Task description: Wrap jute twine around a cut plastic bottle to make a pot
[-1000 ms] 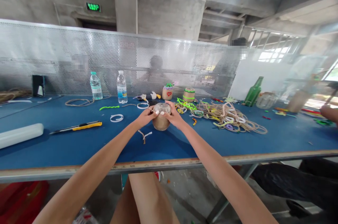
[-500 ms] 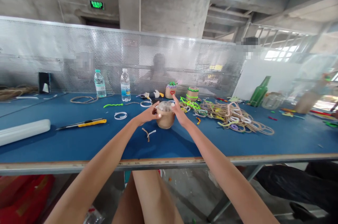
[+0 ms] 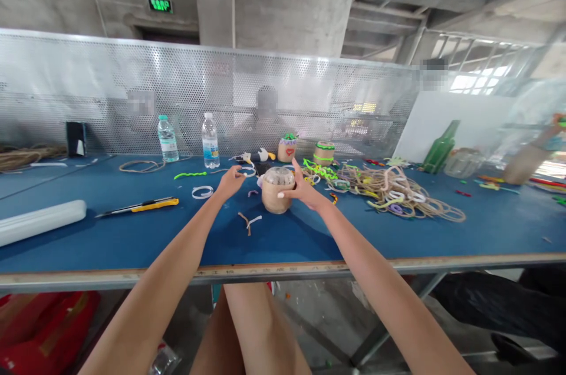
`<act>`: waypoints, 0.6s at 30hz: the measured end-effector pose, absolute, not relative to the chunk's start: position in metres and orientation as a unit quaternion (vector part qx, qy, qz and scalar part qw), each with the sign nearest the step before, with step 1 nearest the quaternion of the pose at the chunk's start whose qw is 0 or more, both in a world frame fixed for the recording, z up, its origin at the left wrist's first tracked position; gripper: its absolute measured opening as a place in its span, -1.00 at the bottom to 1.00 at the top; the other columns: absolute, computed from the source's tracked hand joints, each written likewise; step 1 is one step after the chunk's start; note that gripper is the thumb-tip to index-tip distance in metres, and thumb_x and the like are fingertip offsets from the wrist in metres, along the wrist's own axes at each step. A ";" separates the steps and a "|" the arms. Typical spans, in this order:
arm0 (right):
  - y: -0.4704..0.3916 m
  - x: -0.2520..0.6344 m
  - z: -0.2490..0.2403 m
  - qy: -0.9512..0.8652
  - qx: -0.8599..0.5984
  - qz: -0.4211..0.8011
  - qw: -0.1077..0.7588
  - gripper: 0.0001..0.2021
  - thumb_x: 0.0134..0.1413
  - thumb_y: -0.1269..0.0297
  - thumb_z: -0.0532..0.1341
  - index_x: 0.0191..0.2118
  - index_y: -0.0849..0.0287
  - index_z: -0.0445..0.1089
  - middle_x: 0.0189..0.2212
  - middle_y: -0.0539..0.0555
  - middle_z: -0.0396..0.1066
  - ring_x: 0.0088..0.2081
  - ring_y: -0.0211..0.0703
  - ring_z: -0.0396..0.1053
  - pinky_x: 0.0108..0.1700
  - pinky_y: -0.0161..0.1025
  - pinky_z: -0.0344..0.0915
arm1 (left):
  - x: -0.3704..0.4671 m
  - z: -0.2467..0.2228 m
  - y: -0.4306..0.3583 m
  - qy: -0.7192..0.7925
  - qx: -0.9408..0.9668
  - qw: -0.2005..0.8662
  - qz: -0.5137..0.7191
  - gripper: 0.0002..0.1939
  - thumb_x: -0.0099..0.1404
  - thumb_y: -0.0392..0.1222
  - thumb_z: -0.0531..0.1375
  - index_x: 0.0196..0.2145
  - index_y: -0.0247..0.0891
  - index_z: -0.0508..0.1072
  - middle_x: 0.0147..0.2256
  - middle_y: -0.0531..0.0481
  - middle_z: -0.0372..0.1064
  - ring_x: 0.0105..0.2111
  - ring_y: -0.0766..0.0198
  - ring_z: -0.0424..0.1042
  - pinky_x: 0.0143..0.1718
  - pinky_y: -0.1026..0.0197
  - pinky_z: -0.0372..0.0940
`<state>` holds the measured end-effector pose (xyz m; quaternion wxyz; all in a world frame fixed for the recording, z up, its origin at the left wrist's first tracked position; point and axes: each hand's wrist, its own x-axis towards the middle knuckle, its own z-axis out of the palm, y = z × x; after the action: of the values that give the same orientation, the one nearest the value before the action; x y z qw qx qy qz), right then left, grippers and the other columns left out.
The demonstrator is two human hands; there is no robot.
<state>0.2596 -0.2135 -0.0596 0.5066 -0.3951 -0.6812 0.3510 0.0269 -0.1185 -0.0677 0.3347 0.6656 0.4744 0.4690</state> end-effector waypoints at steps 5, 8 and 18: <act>-0.215 0.264 -0.055 -0.676 -0.405 0.345 0.510 0.40 -0.43 0.16 0.48 0.36 0.10 -0.60 0.22 0.24 0.17 0.21 0.04 0.20 0.25 0.09 0.07 | 0.029 -0.071 -0.124 0.493 0.710 0.278 0.420 -0.69 0.36 -0.15 0.16 0.02 -0.29 0.36 -0.01 -0.14 0.34 -0.07 0.12 0.40 -0.05 -0.04 0.36; -0.217 0.281 -0.048 -0.654 -0.451 0.329 0.510 0.41 -0.47 0.20 0.48 0.36 0.08 -0.59 0.32 0.28 -0.08 0.31 0.10 0.01 0.29 0.13 -0.04 | 0.026 -0.069 -0.126 0.506 0.722 0.250 0.399 -0.68 0.36 -0.14 0.16 0.03 -0.29 0.34 -0.01 -0.14 0.34 -0.07 0.12 0.40 -0.05 -0.04 0.35; -0.231 0.305 -0.031 -0.661 -0.532 0.306 0.432 0.07 -0.27 0.15 0.44 0.35 0.17 -0.11 0.30 0.32 -0.01 0.26 0.14 0.12 0.22 0.09 0.13 | 0.030 -0.068 -0.117 0.525 0.756 0.191 0.340 -0.70 0.37 -0.14 0.15 0.01 -0.30 0.37 0.00 -0.14 0.34 -0.06 0.12 0.39 -0.04 -0.04 0.35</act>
<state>0.3049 -0.2310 -0.0314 0.4325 -0.5317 -0.6609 0.3057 0.0297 -0.1168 -0.0685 0.1910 0.7564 0.5251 0.3401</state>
